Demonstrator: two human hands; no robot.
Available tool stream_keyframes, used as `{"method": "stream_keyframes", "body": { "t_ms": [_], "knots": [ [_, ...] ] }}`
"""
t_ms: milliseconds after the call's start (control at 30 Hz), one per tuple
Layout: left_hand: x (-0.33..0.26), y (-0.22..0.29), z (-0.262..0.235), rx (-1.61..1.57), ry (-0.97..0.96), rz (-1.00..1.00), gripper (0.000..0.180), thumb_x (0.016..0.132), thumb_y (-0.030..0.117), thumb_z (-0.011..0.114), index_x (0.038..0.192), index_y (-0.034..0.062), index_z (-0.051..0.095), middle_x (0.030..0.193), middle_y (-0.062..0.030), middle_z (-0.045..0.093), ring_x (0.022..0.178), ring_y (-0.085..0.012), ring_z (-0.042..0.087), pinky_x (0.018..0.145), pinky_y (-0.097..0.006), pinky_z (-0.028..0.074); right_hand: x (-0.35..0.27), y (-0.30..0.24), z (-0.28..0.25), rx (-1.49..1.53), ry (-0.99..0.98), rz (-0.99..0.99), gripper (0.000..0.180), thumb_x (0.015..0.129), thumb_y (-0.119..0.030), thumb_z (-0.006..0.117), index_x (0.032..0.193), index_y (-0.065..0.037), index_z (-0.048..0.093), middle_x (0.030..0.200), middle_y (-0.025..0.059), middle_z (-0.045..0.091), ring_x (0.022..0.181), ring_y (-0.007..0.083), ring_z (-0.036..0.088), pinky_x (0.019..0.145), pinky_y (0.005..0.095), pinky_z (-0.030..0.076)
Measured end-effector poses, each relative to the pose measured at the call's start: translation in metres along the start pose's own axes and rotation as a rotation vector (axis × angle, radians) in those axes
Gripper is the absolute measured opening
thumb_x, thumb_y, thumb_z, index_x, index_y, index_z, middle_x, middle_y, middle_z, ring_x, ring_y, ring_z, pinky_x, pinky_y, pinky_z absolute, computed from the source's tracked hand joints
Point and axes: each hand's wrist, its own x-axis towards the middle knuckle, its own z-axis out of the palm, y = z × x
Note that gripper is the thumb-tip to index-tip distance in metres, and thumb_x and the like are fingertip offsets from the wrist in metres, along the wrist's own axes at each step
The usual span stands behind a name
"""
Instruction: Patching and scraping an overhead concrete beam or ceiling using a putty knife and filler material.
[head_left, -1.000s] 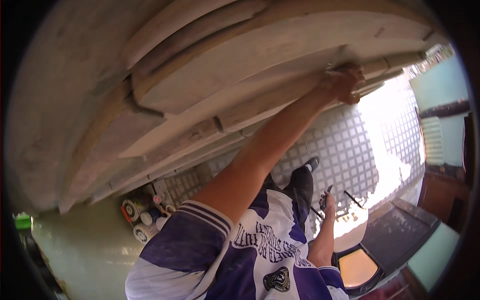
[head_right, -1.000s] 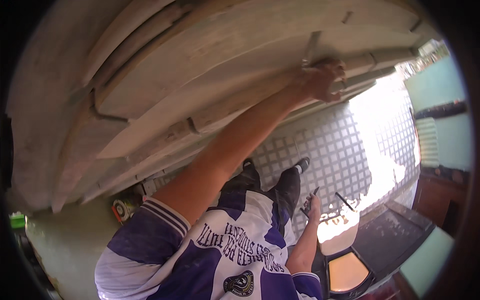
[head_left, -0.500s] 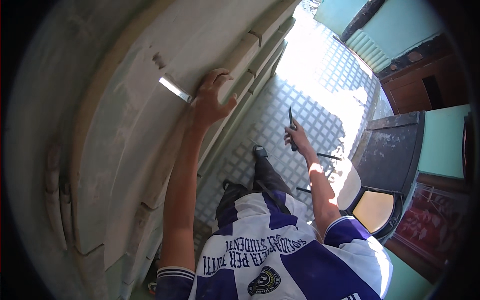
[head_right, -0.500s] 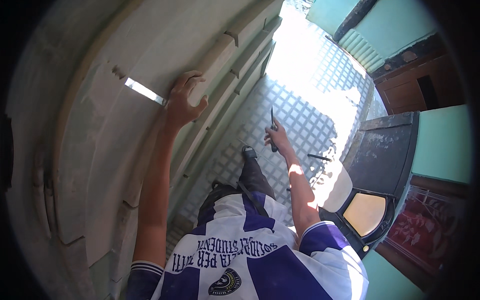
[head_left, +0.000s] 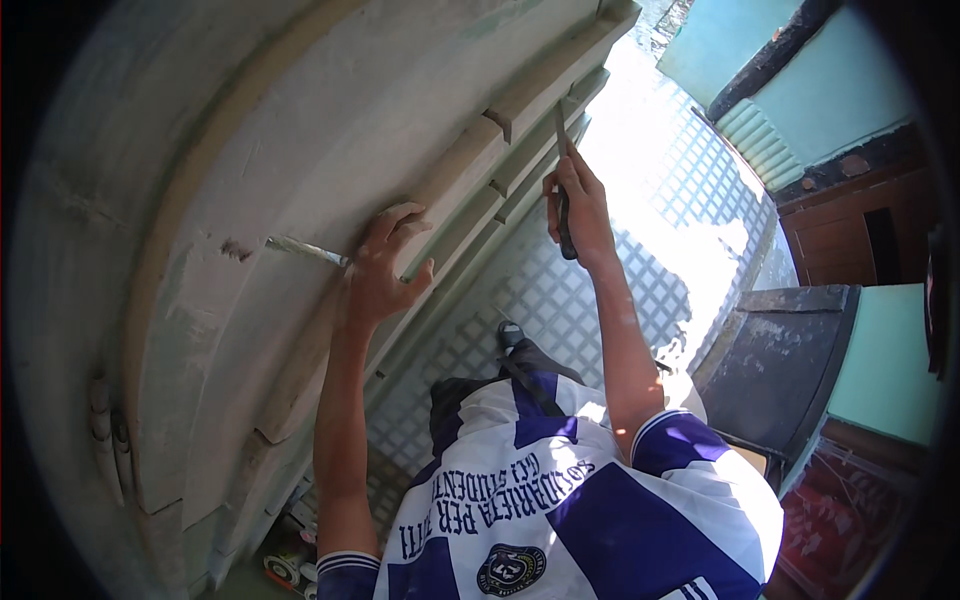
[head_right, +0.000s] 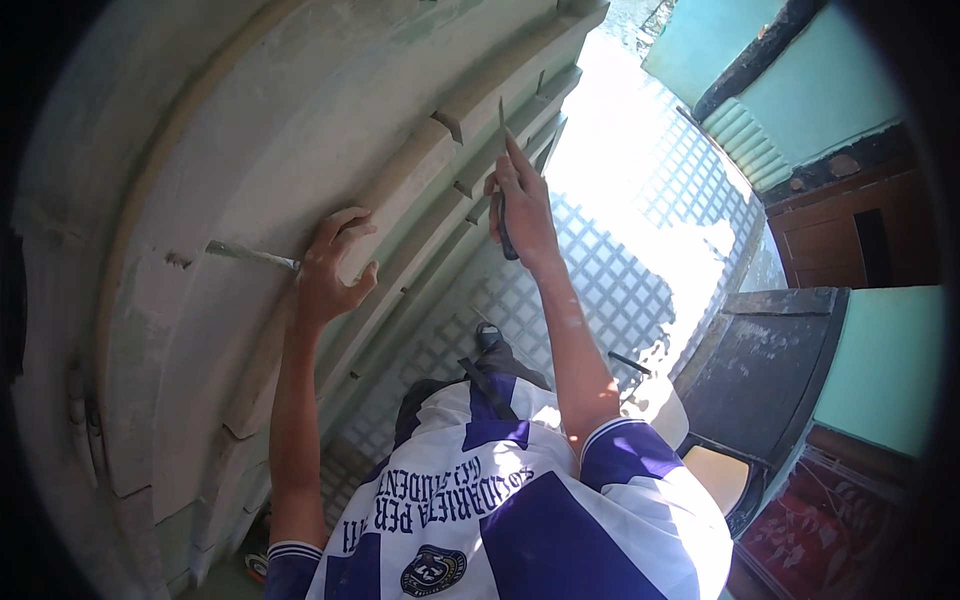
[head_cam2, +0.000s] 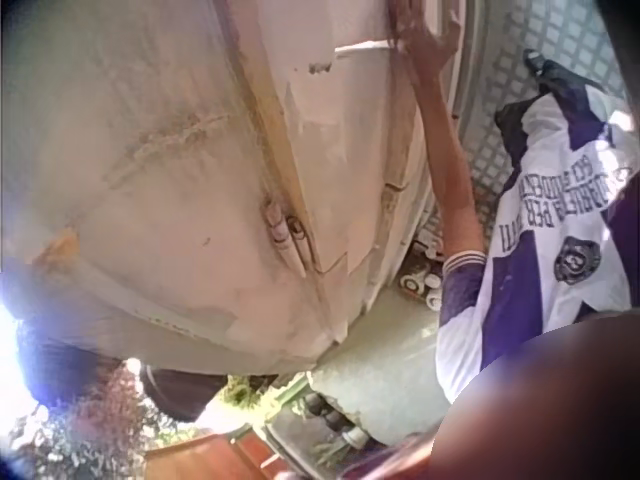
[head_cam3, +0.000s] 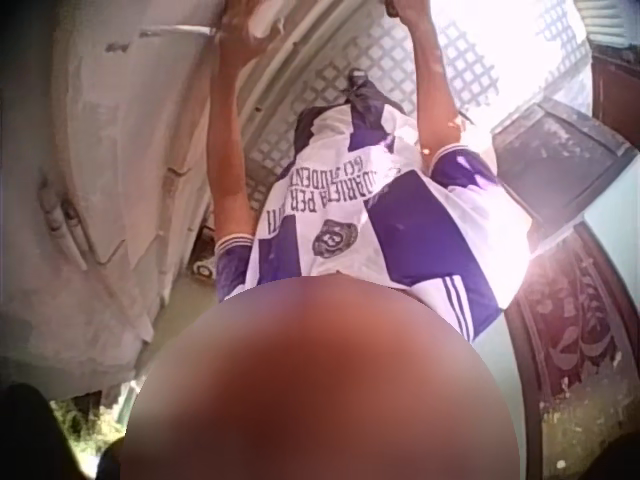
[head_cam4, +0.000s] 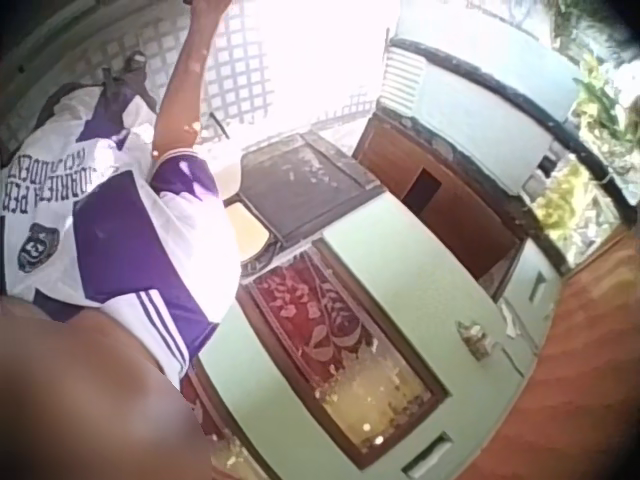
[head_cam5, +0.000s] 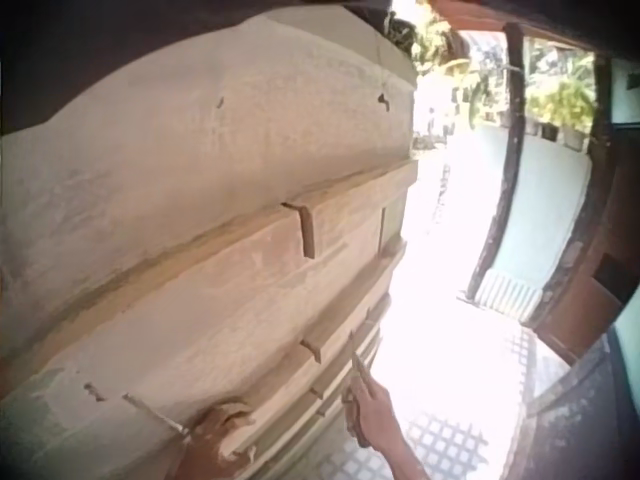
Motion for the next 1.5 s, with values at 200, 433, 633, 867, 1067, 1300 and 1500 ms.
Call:
{"method": "stream_keyframes", "body": {
  "t_ms": [200,433,633,867,1067,1300,1500],
  "knots": [
    [0.002,0.006,-0.002,-0.005,-0.029,-0.027,0.045,0.074,0.009,0.069,0.118,0.0086,0.059,0.130,-0.0113,0.054,0.122,-0.0324,0.055,0.102,-0.042,0.048,0.010,-0.035,0.042,-0.134,-0.185,-0.132,0.059,0.102,-0.020,0.053,0.156,-0.021,0.030,0.062,0.0011,0.045,0.042,0.0085,0.043,0.042,0.0289,0.039],
    [0.001,0.004,0.001,-0.019,-0.048,-0.054,0.046,0.072,0.008,0.069,0.118,0.0085,0.060,0.130,-0.0114,0.054,0.121,-0.0329,0.055,0.101,-0.044,0.048,0.014,-0.063,0.084,-0.009,-0.091,0.003,0.051,0.102,-0.026,0.049,0.152,-0.020,0.039,0.064,0.0058,0.045,0.045,0.0118,0.044,0.048,0.0319,0.041],
    [0.003,0.004,0.000,-0.005,-0.018,-0.047,0.046,0.072,0.008,0.069,0.118,0.0084,0.060,0.128,-0.0114,0.056,0.119,-0.0326,0.057,0.100,-0.044,0.048,0.029,-0.057,0.108,-0.111,0.003,-0.123,0.052,0.102,-0.022,0.045,0.152,-0.018,0.037,0.063,0.0113,0.050,0.052,0.0172,0.051,0.055,0.0367,0.045],
    [0.003,0.002,-0.002,-0.023,-0.033,-0.061,0.044,0.073,0.007,0.068,0.116,0.0074,0.061,0.128,-0.0120,0.056,0.117,-0.0326,0.057,0.099,-0.044,0.049,0.034,-0.085,0.096,-0.085,-0.039,0.086,0.052,0.102,-0.021,0.044,0.153,-0.018,0.036,0.066,0.0147,0.054,0.060,0.0195,0.054,0.065,0.0352,0.047],
    [0.008,0.006,0.000,-0.010,-0.041,-0.031,0.043,0.073,0.007,0.068,0.115,0.0061,0.061,0.127,-0.0130,0.056,0.116,-0.0333,0.058,0.098,-0.044,0.049,0.030,-0.054,0.113,-0.116,0.000,-0.180,0.051,0.104,-0.019,0.038,0.155,-0.018,0.031,0.054,0.0008,0.044,0.038,0.0109,0.043,0.039,0.0302,0.042],
    [0.006,0.002,-0.001,-0.016,-0.010,0.001,0.041,0.074,0.007,0.067,0.115,0.0050,0.061,0.127,-0.0137,0.056,0.116,-0.0334,0.058,0.098,-0.043,0.049,0.079,-0.060,0.088,0.002,0.180,-0.066,0.051,0.103,-0.025,0.043,0.151,-0.012,0.038,0.060,0.0051,0.049,0.044,0.0129,0.050,0.039,0.0320,0.044],
    [0.001,-0.001,0.001,-0.015,0.025,0.055,0.044,0.075,0.005,0.066,0.119,0.0064,0.060,0.129,-0.0137,0.055,0.116,-0.0328,0.059,0.098,-0.044,0.050,0.077,-0.034,0.054,0.471,0.160,0.132,0.029,0.097,-0.025,0.056,0.118,-0.005,0.055,0.080,0.0042,0.054,0.054,0.0132,0.053,0.044,0.0281,0.045]
  ]
}}
